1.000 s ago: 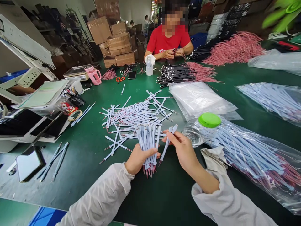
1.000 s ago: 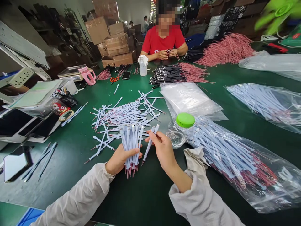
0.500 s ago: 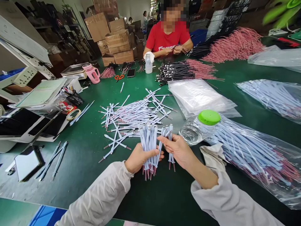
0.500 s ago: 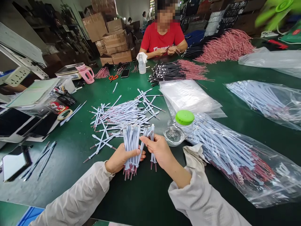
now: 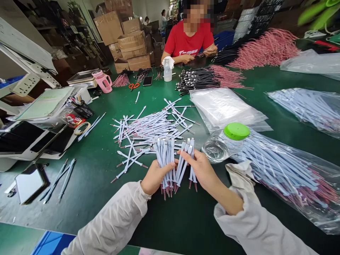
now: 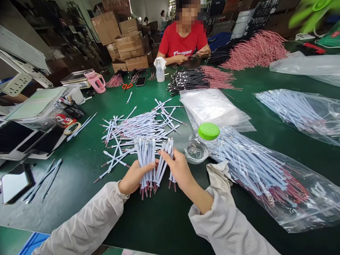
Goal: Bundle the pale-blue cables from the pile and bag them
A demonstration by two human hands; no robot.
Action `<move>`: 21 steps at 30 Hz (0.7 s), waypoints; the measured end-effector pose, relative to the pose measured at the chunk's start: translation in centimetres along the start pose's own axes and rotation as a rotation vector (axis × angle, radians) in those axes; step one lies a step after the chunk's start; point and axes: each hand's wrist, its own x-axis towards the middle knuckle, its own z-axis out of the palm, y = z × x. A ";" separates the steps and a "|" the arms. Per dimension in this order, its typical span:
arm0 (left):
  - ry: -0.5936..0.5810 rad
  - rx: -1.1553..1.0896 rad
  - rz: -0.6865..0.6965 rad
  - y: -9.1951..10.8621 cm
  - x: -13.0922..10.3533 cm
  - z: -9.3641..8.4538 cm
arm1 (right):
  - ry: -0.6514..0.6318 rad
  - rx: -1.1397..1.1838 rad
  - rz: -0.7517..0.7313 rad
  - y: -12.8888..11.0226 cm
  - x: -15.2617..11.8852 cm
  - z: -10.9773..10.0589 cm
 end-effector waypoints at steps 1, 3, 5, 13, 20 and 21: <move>0.008 -0.012 -0.011 0.0 0.0 0.0 | 0.014 0.025 -0.014 0.1 0.0 0.0; 0.023 -0.039 -0.021 -0.1 0.1 -0.1 | 0.003 0.152 0.005 0.1 0.0 0.2; 0.022 -0.044 -0.021 -0.2 0.1 -0.1 | -0.062 0.302 0.082 -0.2 0.0 0.3; -0.016 -0.079 -0.047 -0.1 -0.1 0.1 | -0.269 0.310 0.281 -0.7 -0.1 0.2; -0.098 -0.107 -0.080 -0.1 0.0 0.1 | -0.188 0.205 0.226 -0.4 0.0 0.3; -0.110 -0.111 -0.084 -0.1 0.1 0.1 | -0.167 0.187 0.210 -0.4 0.0 0.3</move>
